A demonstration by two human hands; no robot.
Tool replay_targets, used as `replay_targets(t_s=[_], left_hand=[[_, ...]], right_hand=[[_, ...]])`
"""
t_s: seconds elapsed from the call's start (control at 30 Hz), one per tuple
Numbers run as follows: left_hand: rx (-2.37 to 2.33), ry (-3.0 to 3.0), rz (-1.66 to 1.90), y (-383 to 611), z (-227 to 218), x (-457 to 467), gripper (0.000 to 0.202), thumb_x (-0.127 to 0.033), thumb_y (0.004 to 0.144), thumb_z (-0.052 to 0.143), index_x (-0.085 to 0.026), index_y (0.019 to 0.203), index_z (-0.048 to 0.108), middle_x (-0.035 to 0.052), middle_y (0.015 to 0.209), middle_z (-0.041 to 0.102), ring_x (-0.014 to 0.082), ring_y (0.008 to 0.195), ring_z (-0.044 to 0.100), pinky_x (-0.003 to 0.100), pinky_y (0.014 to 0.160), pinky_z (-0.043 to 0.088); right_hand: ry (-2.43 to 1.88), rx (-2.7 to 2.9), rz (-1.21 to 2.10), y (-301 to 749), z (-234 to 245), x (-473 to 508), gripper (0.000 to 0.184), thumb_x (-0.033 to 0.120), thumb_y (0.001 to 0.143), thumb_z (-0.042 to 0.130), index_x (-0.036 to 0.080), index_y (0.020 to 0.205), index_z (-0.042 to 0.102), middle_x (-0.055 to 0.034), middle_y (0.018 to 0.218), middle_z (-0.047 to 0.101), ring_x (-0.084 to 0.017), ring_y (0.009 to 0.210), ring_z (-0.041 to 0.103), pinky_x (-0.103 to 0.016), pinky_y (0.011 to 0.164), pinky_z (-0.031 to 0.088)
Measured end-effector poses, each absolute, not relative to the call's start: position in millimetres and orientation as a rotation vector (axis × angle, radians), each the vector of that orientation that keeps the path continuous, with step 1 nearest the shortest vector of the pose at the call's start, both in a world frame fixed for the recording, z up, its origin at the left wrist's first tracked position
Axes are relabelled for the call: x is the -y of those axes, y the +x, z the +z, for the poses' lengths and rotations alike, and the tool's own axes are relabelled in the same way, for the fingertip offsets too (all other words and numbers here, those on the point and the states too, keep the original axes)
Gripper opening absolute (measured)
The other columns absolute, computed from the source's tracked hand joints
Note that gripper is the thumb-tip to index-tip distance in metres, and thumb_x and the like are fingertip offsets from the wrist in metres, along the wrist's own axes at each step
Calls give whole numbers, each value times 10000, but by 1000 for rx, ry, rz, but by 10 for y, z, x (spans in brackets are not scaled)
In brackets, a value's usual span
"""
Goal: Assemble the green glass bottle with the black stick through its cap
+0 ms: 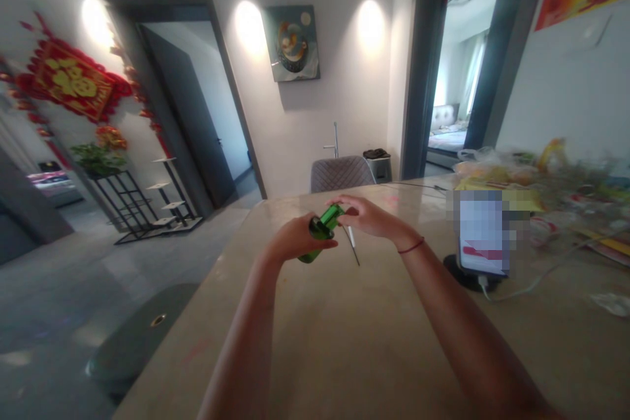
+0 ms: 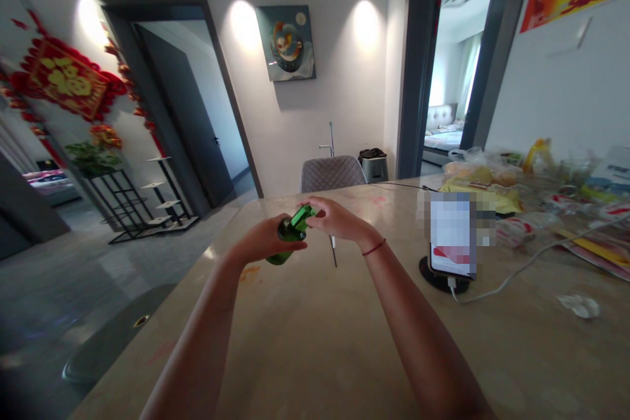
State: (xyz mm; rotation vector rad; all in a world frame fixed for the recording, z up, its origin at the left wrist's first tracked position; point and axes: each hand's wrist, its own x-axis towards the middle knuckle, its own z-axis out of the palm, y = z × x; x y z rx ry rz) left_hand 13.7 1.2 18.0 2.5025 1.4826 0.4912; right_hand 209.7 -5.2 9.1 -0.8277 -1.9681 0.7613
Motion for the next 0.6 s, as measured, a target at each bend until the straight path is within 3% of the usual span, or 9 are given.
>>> replay_targets(t_s=[0.17, 0.27, 0.43, 0.6], left_hand=[[-1467, 2519, 480, 155, 199, 11, 596, -664, 564, 610, -194, 929, 572, 54, 849, 663, 220, 749, 602, 281, 617, 413], [-1469, 2522, 479, 168, 208, 24, 597, -664, 559, 612, -189, 918, 574, 52, 834, 663, 217, 740, 601, 281, 617, 410], [-1486, 2532, 485, 159, 210, 29, 578, -652, 566, 618, -189, 909, 576, 51, 827, 664, 210, 729, 602, 274, 605, 408], [-1478, 2545, 495, 135, 204, 32, 595, -658, 576, 611, -194, 948, 575, 52, 842, 667, 211, 732, 605, 283, 613, 421]], right_hand=[[-968, 1839, 762, 2075, 39, 2, 653, 383, 809, 562, 202, 1377, 297, -115, 1130, 559, -86, 638, 574, -266, 627, 513], [-999, 1853, 690, 2068, 25, -8, 619, 362, 794, 583, 179, 1337, 346, -106, 1065, 576, -91, 636, 566, -271, 623, 513], [-929, 1894, 644, 2092, 41, 16, 544, 248, 765, 594, 190, 1275, 413, -104, 1133, 559, -90, 682, 559, -273, 675, 505], [-945, 1919, 654, 2128, 14, -30, 392, 378, 789, 589, 174, 1122, 564, -102, 1052, 612, -124, 709, 588, -286, 672, 506]])
